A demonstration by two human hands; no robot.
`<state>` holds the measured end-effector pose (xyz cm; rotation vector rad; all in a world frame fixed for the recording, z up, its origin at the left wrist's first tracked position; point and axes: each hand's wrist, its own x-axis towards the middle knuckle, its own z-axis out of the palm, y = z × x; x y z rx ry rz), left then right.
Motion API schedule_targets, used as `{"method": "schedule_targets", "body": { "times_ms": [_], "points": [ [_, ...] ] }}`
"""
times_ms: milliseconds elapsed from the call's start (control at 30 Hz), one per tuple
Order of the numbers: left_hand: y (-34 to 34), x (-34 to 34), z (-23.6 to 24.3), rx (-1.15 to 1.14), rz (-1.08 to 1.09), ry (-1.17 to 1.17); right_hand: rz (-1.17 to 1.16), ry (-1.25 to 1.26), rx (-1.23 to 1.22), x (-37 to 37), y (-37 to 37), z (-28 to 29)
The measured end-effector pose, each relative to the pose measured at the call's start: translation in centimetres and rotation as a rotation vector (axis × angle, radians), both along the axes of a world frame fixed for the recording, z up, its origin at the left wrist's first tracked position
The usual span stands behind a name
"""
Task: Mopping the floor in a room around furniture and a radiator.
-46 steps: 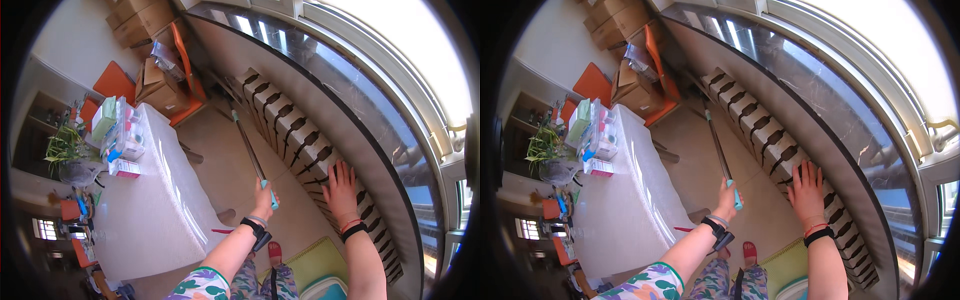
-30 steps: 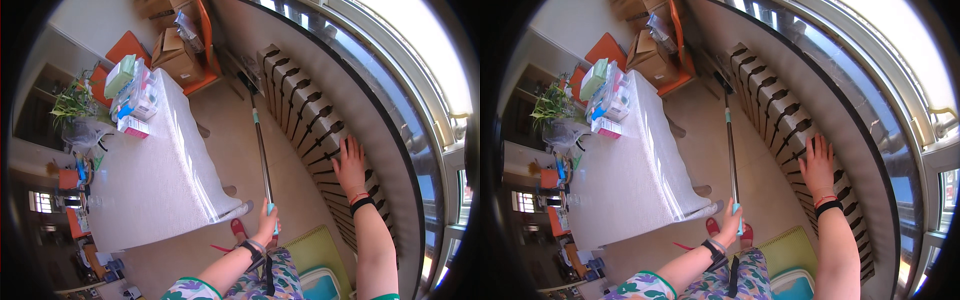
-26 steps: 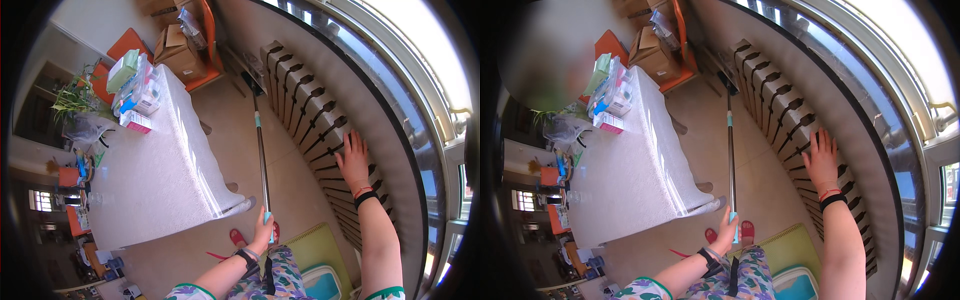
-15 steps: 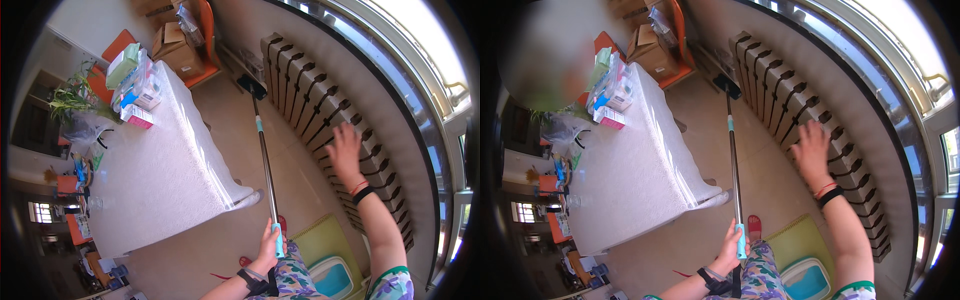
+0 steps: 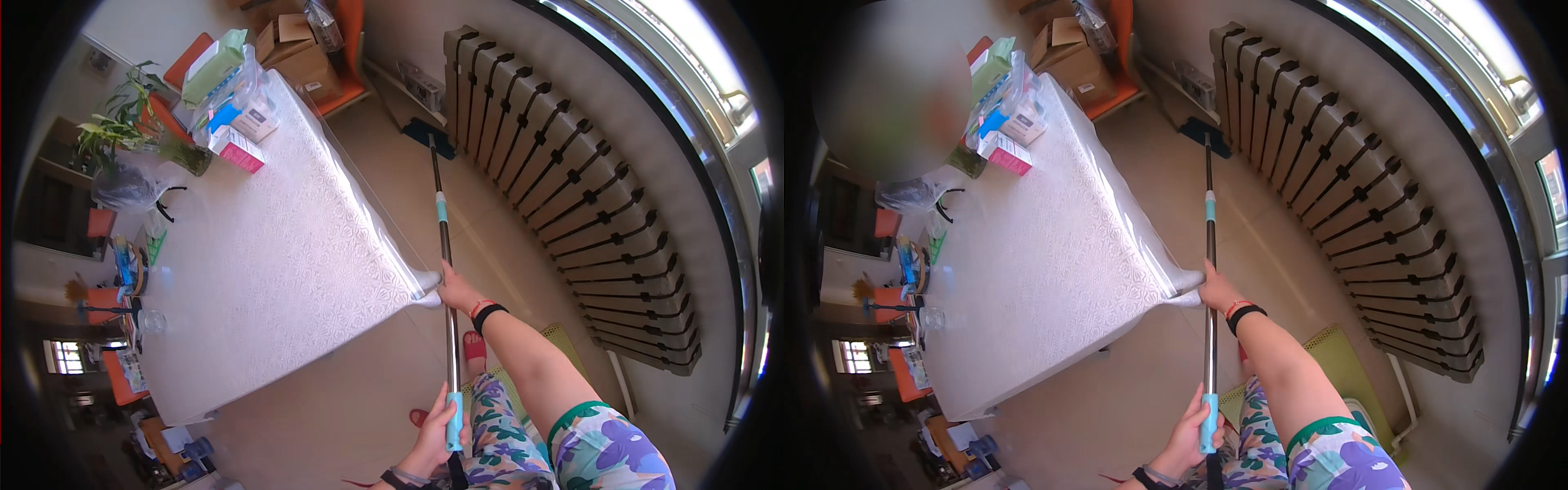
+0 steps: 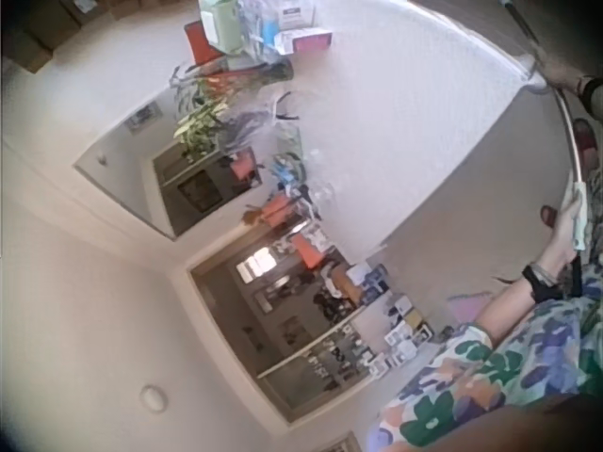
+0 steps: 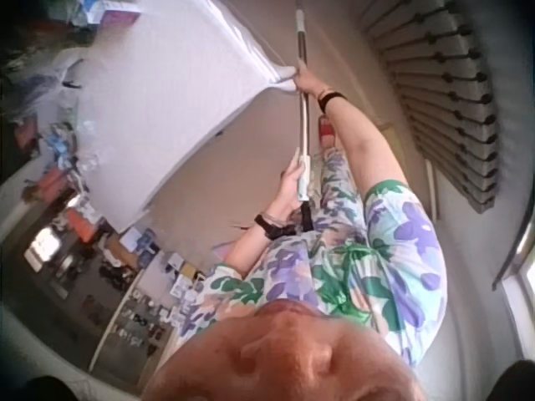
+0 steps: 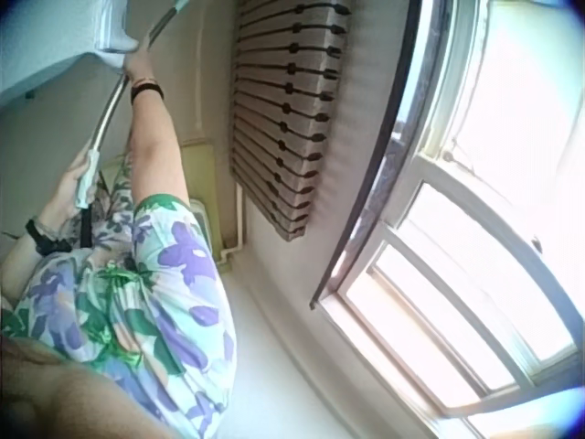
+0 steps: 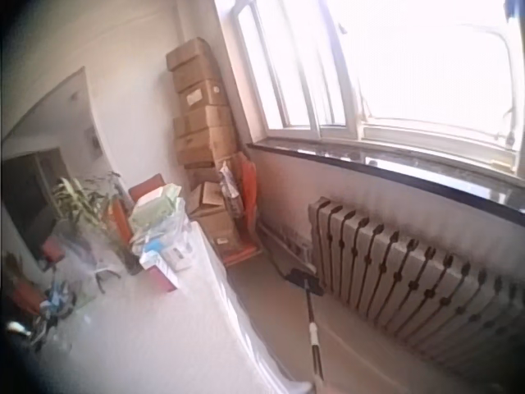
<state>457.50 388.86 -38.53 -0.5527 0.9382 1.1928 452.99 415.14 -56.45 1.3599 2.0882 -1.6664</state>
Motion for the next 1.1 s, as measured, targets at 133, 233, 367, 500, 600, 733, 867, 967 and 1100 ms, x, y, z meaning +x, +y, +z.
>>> {"method": "schedule_targets", "body": {
  "times_ms": [133, 233, 367, 500, 600, 733, 867, 967, 1100],
  "points": [
    [-10.2, -1.4, 0.6, 0.027, 0.103, -0.117, 0.087, 0.088, -0.074, 0.6, -9.3, -2.2],
    [-15.4, -2.2, 5.3, -0.183, 0.079, -0.073, 0.094, 0.150, 0.018, 2.5, -17.3, -2.0],
    [-27.8, -1.4, 10.2, -0.446, -0.227, 0.174, 0.182, 0.205, -0.303, 3.3, -27.6, 4.5],
    [-29.0, -1.6, 8.8, -0.294, -0.346, 0.288, 0.360, 0.318, -0.189, 8.1, -34.5, 6.9],
    [-27.0, -1.4, 9.1, -0.400, -0.224, 0.280, 0.346, 0.184, -0.584, 6.9, -31.4, 13.1],
    [-20.8, -0.5, 7.7, -0.487, -0.114, 0.207, -0.034, 0.177, -0.170, 5.5, -30.7, 4.6],
    [-13.9, 0.2, 6.3, -0.567, -0.012, 0.119, -0.246, 0.142, -0.169, 1.4, -21.4, -1.9],
    [-10.9, -0.2, 6.5, -0.490, 0.061, 0.363, -0.251, 0.140, -0.392, -4.3, -17.0, 0.9],
    [-8.5, 1.3, 4.1, -0.361, -0.110, 0.566, -0.324, 0.117, -0.781, -2.8, -12.1, 0.9]
  ]
}}
